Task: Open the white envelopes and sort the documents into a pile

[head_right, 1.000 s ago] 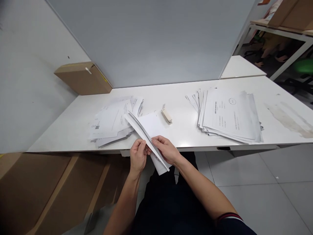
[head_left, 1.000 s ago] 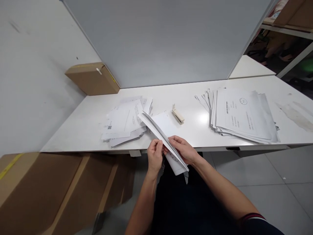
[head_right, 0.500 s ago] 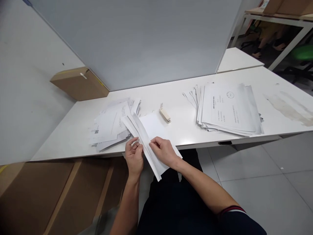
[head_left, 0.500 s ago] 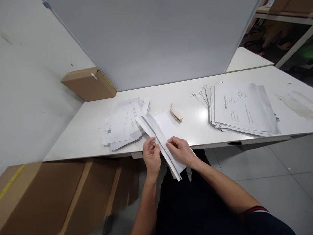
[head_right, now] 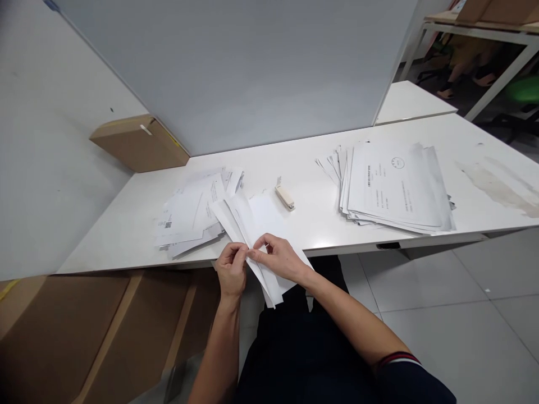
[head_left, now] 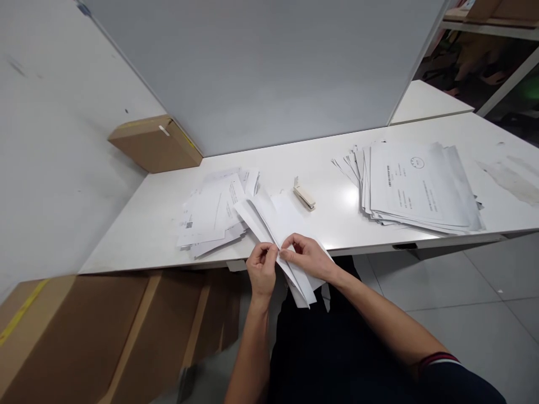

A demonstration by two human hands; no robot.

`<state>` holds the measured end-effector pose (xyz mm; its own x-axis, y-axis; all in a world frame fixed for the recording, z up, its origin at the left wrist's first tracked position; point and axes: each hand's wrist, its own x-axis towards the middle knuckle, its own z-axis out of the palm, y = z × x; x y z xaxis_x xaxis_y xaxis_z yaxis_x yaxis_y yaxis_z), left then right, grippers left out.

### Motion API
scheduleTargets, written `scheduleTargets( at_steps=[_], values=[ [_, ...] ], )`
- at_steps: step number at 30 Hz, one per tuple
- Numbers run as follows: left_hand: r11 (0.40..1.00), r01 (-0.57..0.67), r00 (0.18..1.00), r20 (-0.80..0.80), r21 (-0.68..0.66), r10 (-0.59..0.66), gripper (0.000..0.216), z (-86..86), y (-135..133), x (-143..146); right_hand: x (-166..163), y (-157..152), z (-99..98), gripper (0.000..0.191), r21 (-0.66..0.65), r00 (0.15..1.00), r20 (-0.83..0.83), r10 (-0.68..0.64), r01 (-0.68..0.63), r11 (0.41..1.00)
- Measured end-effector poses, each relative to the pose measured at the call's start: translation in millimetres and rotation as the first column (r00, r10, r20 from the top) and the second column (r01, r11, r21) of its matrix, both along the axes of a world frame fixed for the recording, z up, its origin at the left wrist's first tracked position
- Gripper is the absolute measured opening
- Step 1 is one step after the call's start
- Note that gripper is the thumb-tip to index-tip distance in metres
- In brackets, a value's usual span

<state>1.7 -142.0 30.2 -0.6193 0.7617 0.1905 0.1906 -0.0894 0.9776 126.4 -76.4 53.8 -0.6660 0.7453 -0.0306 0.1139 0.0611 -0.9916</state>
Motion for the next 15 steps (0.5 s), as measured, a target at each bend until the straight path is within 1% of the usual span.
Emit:
scheduleTargets(
  at_steps=[2,10,12,15],
  values=[
    [1.0,-0.001,1.0,-0.008,-0.011,0.001,0.017,1.0,-0.4,0.7,-0.2,1.1,-2.0,0.028,-0.019,1.0,0.008,0.001,-0.001,1.0],
    [0.999,-0.027,1.0,-0.007,-0.018,0.027,0.017,0.4,-0.1,0.6,-1.2,2.3,-9.0,0.024,-0.083,0.995,-0.082,0.052,-0.059,0.995],
    [0.999,-0.027,1.0,-0.01,-0.024,0.027,0.017,0.6,-0.3,0.4,-1.3,1.6,-8.8,0.022,-0.063,0.995,-0.087,0.042,-0.048,0.997],
    [0.998,-0.023,0.999,-0.025,-0.057,0.022,0.017,2.8,-1.3,-0.1,-2.4,-0.1,-8.0,0.021,0.001,0.997,-0.073,-0.005,0.005,1.0]
  ],
)
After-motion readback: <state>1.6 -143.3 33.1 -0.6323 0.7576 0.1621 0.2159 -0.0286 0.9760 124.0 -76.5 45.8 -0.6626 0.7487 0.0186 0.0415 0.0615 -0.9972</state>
